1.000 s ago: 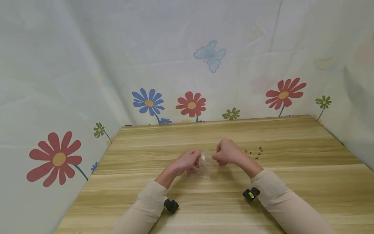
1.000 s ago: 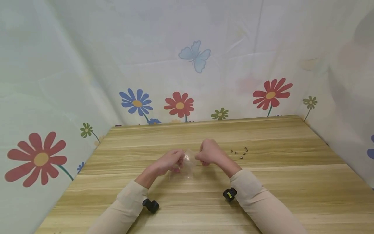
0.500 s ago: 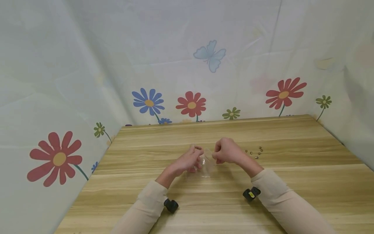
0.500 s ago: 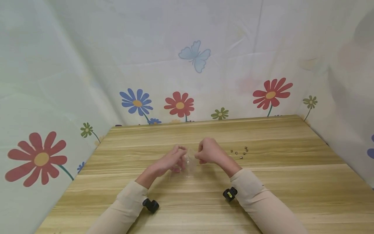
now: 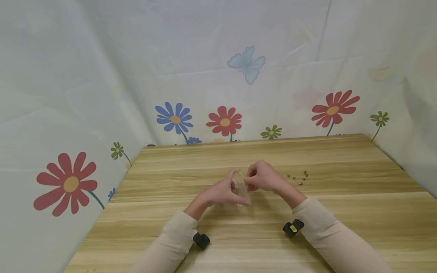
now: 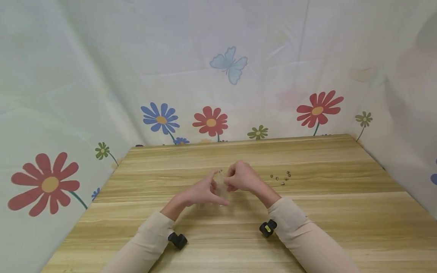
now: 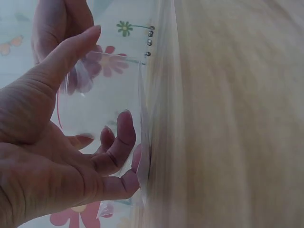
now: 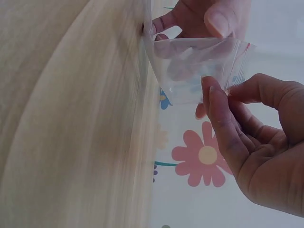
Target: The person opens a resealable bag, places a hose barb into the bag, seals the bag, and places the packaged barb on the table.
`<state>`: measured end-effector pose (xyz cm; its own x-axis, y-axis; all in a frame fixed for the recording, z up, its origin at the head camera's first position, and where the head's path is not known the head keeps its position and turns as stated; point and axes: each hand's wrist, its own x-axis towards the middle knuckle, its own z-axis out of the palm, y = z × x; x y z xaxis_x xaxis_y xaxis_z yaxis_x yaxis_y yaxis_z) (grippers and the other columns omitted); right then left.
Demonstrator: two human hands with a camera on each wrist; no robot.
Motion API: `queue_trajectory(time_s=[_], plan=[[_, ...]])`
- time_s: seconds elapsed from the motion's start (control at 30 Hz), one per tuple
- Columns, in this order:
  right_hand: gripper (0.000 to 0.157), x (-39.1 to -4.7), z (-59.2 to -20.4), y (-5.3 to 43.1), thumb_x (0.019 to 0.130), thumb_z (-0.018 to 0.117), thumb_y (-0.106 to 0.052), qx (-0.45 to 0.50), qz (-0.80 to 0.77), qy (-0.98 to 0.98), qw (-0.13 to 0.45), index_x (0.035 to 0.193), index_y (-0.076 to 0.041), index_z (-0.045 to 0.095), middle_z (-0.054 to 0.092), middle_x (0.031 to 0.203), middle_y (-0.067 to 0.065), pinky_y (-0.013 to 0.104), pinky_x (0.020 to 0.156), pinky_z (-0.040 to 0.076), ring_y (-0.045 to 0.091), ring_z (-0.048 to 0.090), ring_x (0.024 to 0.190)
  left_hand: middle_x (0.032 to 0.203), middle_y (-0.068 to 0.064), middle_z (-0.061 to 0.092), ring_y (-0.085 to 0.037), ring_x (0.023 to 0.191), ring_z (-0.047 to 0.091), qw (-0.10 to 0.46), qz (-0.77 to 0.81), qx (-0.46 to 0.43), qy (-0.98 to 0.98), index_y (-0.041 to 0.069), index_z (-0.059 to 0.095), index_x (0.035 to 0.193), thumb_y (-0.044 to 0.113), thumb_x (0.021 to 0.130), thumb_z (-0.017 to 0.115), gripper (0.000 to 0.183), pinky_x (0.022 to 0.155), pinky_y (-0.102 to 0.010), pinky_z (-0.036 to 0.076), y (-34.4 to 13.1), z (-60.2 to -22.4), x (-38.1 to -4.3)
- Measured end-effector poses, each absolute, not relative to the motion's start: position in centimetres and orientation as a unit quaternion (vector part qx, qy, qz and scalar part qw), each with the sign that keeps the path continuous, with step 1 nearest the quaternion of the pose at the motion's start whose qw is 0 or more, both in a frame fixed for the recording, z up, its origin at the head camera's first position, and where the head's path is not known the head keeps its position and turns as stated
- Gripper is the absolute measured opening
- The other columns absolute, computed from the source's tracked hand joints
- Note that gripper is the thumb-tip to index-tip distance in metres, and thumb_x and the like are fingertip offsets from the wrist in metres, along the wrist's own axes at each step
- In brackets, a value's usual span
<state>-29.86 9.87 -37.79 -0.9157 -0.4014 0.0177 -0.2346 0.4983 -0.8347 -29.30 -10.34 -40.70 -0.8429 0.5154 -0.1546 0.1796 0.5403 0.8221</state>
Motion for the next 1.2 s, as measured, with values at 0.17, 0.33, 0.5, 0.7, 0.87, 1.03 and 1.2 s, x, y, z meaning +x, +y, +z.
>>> queue_trajectory(time_s=[0.17, 0.33, 0.5, 0.7, 0.87, 1.03, 1.2], plan=[[0.013, -29.9, -38.0, 9.9, 0.087, 0.060, 0.001, -0.187, -0.464, 0.862, 0.089, 0.076, 0.000, 0.066, 0.068, 0.068, 0.009, 0.033, 0.062, 0.058, 0.021, 0.070, 0.064, 0.108, -0.015, 0.053, -0.024, 0.092, 0.053, 0.189, 0.437, 0.198, 0.856, 0.010, 0.010, 0.158, 0.040, 0.080, 0.085, 0.112, 0.076, -0.037, 0.044, -10.4, -40.9, -29.4], [0.012, -30.0, -37.8, 10.0, 0.087, 0.061, 0.001, -0.178, -0.452, 0.870, 0.081, 0.076, 0.000, 0.067, 0.067, 0.069, 0.008, 0.032, 0.060, 0.057, 0.019, 0.069, 0.062, 0.107, -0.014, 0.055, -0.023, 0.091, 0.055, 0.190, 0.449, 0.205, 0.848, 0.013, 0.021, 0.150, 0.038, 0.083, 0.082, 0.094, 0.075, -0.036, 0.045, -10.4, -41.0, -29.5], [0.011, -30.2, -37.7, 10.2, 0.088, 0.062, -0.001, -0.173, -0.442, 0.876, 0.084, 0.078, 0.000, 0.066, 0.067, 0.074, 0.011, 0.032, 0.060, 0.058, 0.018, 0.069, 0.062, 0.111, -0.011, 0.057, -0.024, 0.097, 0.057, 0.189, 0.463, 0.214, 0.839, 0.010, 0.029, 0.141, 0.034, 0.086, 0.080, 0.079, 0.080, -0.037, 0.046, -10.4, -40.9, -29.5], [0.012, -30.2, -37.3, 10.5, 0.088, 0.064, -0.003, -0.171, -0.412, 0.892, 0.077, 0.076, -0.002, 0.066, 0.067, 0.074, 0.012, 0.030, 0.059, 0.056, 0.017, 0.068, 0.060, 0.111, -0.010, 0.057, -0.024, 0.096, 0.058, 0.191, 0.455, 0.207, 0.845, 0.011, 0.031, 0.143, 0.036, 0.086, 0.080, 0.079, 0.079, -0.037, 0.047, -10.3, -40.8, -29.5], [0.014, -30.2, -37.2, 10.6, 0.087, 0.064, -0.004, -0.171, -0.398, 0.898, 0.076, 0.073, -0.002, 0.064, 0.065, 0.068, 0.009, 0.030, 0.058, 0.056, 0.017, 0.068, 0.059, 0.109, -0.010, 0.058, -0.024, 0.094, 0.059, 0.188, 0.448, 0.197, 0.852, 0.015, 0.034, 0.143, 0.036, 0.086, 0.080, 0.076, 0.077, -0.037, 0.048, -10.2, -40.7, -29.5], [0.017, -30.2, -37.2, 10.8, 0.087, 0.064, -0.004, -0.173, -0.391, 0.900, 0.082, 0.070, -0.002, 0.063, 0.064, 0.064, 0.007, 0.029, 0.055, 0.055, 0.017, 0.067, 0.056, 0.111, -0.009, 0.059, -0.023, 0.095, 0.060, 0.183, 0.442, 0.201, 0.854, 0.014, 0.038, 0.141, 0.036, 0.086, 0.080, 0.072, 0.078, -0.037, 0.049, -10.2, -40.9, -29.4], [0.017, -30.3, -37.3, 10.8, 0.086, 0.064, -0.005, -0.173, -0.382, 0.904, 0.085, 0.069, -0.003, 0.063, 0.064, 0.063, 0.007, 0.028, 0.054, 0.054, 0.017, 0.066, 0.055, 0.113, -0.008, 0.058, -0.024, 0.096, 0.059, 0.179, 0.437, 0.203, 0.858, 0.013, 0.040, 0.141, 0.037, 0.085, 0.080, 0.073, 0.079, -0.038, 0.049, -10.2, -41.0, -29.4]])
